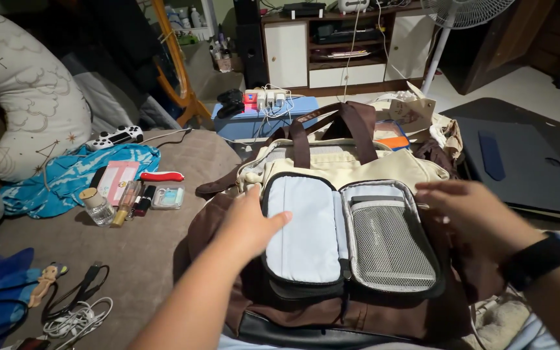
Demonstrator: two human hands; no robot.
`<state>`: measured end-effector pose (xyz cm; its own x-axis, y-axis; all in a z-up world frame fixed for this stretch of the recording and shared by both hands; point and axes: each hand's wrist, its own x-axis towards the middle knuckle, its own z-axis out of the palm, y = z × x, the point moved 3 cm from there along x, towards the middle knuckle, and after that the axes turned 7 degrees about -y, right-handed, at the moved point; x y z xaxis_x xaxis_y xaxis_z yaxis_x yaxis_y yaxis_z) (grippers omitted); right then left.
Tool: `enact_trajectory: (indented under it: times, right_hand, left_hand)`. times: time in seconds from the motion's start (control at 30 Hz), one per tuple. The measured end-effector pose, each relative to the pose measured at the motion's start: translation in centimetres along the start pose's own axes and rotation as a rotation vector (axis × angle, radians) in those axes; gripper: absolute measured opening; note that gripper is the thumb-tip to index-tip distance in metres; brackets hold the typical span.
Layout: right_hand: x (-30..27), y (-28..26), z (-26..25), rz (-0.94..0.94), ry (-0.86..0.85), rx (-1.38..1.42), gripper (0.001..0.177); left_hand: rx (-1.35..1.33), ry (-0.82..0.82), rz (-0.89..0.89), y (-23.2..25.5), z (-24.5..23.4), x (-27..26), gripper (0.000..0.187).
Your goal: The person packs a brown and cream backpack with daily essentials. They place a small black pouch, a white earbud case, a black mouse, a black wallet, and a white charging cable into the bag's compartments.
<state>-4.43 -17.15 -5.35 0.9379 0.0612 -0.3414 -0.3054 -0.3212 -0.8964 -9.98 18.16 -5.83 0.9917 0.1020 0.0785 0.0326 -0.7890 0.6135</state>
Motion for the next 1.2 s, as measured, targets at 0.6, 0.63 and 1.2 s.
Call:
enact_trajectory:
  times: [0.6,0.63,1.2]
  right_hand:
    - [-7.3,-7.9,-3.8,-0.35,-0.15,0.599,0.067]
    - [-7.5,-7.8,-3.6,-0.352,-0.163,0.599,0.067]
    - [-7.7,-14.8,10.8,-0.272,-0.517,0.461,0.051]
  left_hand:
    - [-0.913,-0.335,0.097,10.2,-6.8,-1.6,0.078]
    - [-0.939,-0.344,0.07,10.3,-6.8,-1.8,0.076]
    - [-1.184,0.011,-0.059,-1.7,-15.5,-9.2,0.051]
